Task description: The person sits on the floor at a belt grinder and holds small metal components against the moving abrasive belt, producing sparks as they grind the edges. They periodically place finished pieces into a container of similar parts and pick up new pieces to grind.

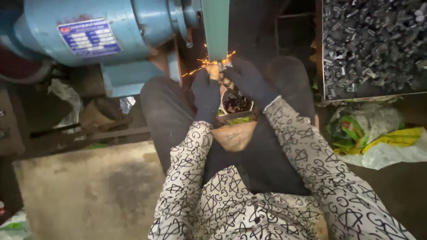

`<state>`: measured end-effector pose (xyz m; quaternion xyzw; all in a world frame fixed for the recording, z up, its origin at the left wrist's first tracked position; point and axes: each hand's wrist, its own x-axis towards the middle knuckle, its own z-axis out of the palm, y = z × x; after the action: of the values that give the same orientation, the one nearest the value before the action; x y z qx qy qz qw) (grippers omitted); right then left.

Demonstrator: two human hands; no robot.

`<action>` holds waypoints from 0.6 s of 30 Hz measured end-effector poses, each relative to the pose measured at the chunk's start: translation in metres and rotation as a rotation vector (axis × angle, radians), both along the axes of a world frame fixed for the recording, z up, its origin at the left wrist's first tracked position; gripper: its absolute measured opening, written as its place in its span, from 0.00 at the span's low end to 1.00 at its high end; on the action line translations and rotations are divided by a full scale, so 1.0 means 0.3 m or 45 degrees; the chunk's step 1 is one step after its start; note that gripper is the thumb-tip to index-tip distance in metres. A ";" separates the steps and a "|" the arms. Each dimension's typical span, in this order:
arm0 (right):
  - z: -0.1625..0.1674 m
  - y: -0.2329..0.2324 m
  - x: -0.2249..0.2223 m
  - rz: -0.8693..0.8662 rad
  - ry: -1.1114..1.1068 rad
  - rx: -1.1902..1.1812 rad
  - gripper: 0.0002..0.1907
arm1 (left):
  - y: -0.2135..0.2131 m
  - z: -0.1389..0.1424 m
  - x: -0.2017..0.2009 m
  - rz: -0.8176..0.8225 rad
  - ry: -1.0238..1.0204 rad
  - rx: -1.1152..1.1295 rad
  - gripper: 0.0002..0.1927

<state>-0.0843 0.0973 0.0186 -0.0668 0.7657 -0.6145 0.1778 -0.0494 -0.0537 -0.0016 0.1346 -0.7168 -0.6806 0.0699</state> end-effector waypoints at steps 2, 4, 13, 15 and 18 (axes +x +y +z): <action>-0.009 0.008 -0.008 -0.012 0.014 0.072 0.10 | -0.005 -0.004 -0.005 -0.013 -0.020 -0.080 0.12; -0.017 0.028 -0.011 -0.052 -0.293 0.024 0.11 | -0.009 0.000 -0.005 -0.098 -0.066 0.020 0.12; 0.028 0.119 0.007 -0.066 0.058 -0.087 0.15 | 0.047 0.015 0.002 -0.206 0.027 0.620 0.10; 0.082 0.222 -0.017 0.086 0.292 0.367 0.19 | 0.008 0.011 0.006 -0.449 0.053 0.058 0.11; 0.153 0.497 -0.069 -0.271 1.078 1.129 0.17 | -0.014 -0.012 0.040 -0.918 -0.219 -0.622 0.17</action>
<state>-0.1049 0.2464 0.0646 -0.1477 0.9546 -0.1726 -0.1929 -0.0373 -0.0580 -0.0051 -0.0883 -0.8608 -0.4586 -0.2021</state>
